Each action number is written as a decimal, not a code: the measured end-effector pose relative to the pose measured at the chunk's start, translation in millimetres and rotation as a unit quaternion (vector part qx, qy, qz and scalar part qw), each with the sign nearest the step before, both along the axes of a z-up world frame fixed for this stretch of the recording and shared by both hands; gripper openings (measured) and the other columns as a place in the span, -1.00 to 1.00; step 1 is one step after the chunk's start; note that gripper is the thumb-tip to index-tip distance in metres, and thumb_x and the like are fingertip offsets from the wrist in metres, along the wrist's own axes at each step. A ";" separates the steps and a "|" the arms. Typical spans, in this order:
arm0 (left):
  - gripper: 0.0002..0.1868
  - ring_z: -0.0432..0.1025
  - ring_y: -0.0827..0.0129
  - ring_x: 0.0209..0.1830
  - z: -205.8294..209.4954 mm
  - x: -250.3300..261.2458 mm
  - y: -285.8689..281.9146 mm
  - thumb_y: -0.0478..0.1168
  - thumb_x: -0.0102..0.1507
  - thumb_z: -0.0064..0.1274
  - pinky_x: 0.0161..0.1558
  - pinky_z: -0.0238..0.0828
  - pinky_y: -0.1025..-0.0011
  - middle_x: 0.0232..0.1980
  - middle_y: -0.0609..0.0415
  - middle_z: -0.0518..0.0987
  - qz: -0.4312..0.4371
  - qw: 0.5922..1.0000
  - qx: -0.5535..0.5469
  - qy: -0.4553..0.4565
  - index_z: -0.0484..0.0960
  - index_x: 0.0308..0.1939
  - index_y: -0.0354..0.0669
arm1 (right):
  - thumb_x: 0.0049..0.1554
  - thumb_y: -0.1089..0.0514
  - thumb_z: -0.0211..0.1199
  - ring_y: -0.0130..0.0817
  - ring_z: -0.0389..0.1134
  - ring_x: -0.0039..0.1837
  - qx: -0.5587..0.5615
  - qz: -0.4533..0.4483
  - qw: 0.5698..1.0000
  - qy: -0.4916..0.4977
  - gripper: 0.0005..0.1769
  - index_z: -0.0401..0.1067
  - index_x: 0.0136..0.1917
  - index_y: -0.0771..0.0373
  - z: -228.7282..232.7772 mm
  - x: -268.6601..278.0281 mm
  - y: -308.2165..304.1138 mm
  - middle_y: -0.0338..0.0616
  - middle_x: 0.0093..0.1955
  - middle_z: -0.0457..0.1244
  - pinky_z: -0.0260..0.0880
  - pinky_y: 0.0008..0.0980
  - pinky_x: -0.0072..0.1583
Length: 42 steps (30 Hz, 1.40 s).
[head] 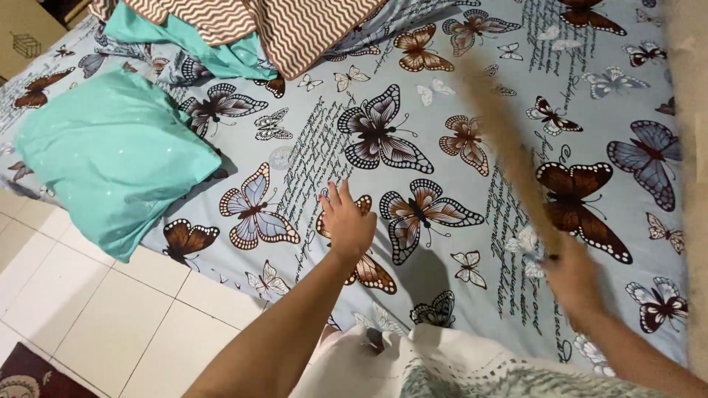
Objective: Sweeping the surface of a bed with a traditional stick broom.
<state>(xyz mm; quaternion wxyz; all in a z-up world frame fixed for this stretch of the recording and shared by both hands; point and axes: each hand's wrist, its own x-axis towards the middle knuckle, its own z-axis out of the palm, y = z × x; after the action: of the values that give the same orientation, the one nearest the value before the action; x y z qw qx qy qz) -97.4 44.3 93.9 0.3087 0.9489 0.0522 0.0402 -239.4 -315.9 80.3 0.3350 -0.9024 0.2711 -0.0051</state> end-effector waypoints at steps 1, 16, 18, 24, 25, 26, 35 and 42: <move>-0.04 -0.23 -0.32 0.60 1.1 -0.4 0.9 -0.16 0.09 0.19 0.44 -0.12 -0.18 0.61 -0.28 -0.05 0.000 1.000 0.000 0.000 0.06 0.52 -0.17 | 0.11 0.28 0.32 0.09 0.41 0.04 0.000 0.000 1.000 0.000 -0.28 0.21 0.51 0.24 -37.9 4.1 -33.2 0.17 0.12 0.29 0.41 0.04 0.07; 0.00 -0.24 -0.35 0.60 -7.3 -18.6 18.9 -0.15 0.10 0.24 0.47 -0.21 -0.13 0.62 -0.28 -0.06 0.034 0.998 -0.046 -0.023 0.04 0.53 -0.18 | 0.00 0.17 0.41 -0.05 0.45 0.29 0.111 0.213 0.948 0.210 -0.16 0.23 0.51 0.32 -100.8 43.1 59.8 0.19 0.28 0.37 0.38 -0.19 0.37; 0.00 -0.23 -0.35 0.60 -6.6 -16.9 20.8 -0.13 0.11 0.25 0.48 -0.21 -0.13 0.63 -0.27 -0.05 0.057 0.997 -0.040 -0.024 0.05 0.53 -0.17 | -0.10 0.36 0.16 -0.19 0.33 0.36 0.103 0.488 0.860 0.109 0.09 0.01 0.68 0.01 -41.8 38.1 103.7 0.04 0.40 0.25 0.28 -0.28 0.39; -0.02 -0.22 -0.38 0.59 -2.9 -17.0 20.5 -0.14 0.11 0.23 0.49 -0.21 -0.12 0.61 -0.30 -0.05 0.058 0.997 -0.039 -0.028 0.05 0.52 -0.20 | 0.06 0.37 0.24 0.06 -0.16 0.64 0.029 0.559 0.820 0.121 -0.09 0.00 0.62 0.14 -55.5 38.5 113.7 0.16 0.63 -0.18 -0.12 -0.09 0.49; -0.02 -0.22 -0.38 0.59 -7.7 -15.5 21.5 -0.14 0.11 0.23 0.49 -0.21 -0.12 0.61 -0.30 -0.05 0.057 0.997 -0.039 -0.028 0.05 0.52 -0.20 | 0.06 0.37 0.24 0.06 -0.16 0.64 0.029 0.557 0.821 0.121 -0.09 0.00 0.62 0.14 -54.8 38.9 106.3 0.16 0.63 -0.18 -0.12 -0.09 0.49; -0.04 -0.21 -0.37 0.60 -12.6 -13.8 20.7 -0.16 0.13 0.21 0.49 -0.20 -0.12 0.62 -0.30 -0.04 0.061 0.997 -0.031 -0.039 0.06 0.53 -0.20 | 0.03 0.37 0.25 -0.01 0.01 0.54 0.024 0.517 0.852 0.075 -0.17 0.11 0.54 0.15 -53.6 39.8 97.0 0.09 0.53 -0.02 0.02 -0.08 0.47; -0.04 -0.21 -0.39 0.59 -10.8 -10.2 3.4 -0.15 0.09 0.19 0.45 -0.15 -0.16 0.61 -0.32 -0.03 0.045 0.997 -0.042 -0.048 0.08 0.51 -0.21 | 0.14 0.28 0.31 -0.14 0.39 -0.08 0.030 0.033 0.999 0.002 -0.31 0.24 0.52 0.21 -19.8 36.5 -31.7 0.09 0.15 0.34 0.45 -0.11 -0.07; -0.02 -0.24 -0.41 0.58 -7.1 -26.9 20.3 -0.18 0.09 0.18 0.47 -0.21 -0.15 0.61 -0.34 -0.07 0.057 0.996 -0.064 -0.018 0.06 0.54 -0.22 | 0.14 0.27 0.29 -0.03 0.35 0.13 0.220 -0.226 0.949 0.002 -0.39 0.26 0.44 0.32 -131.9 42.3 -131.6 0.10 0.23 0.25 0.47 -0.05 0.08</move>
<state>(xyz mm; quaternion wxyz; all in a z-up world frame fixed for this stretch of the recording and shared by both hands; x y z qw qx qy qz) -124.4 64.6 86.9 0.3665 0.9219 0.1034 0.0711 -197.1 -447.5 -51.6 0.5146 -0.7212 0.4634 -0.0189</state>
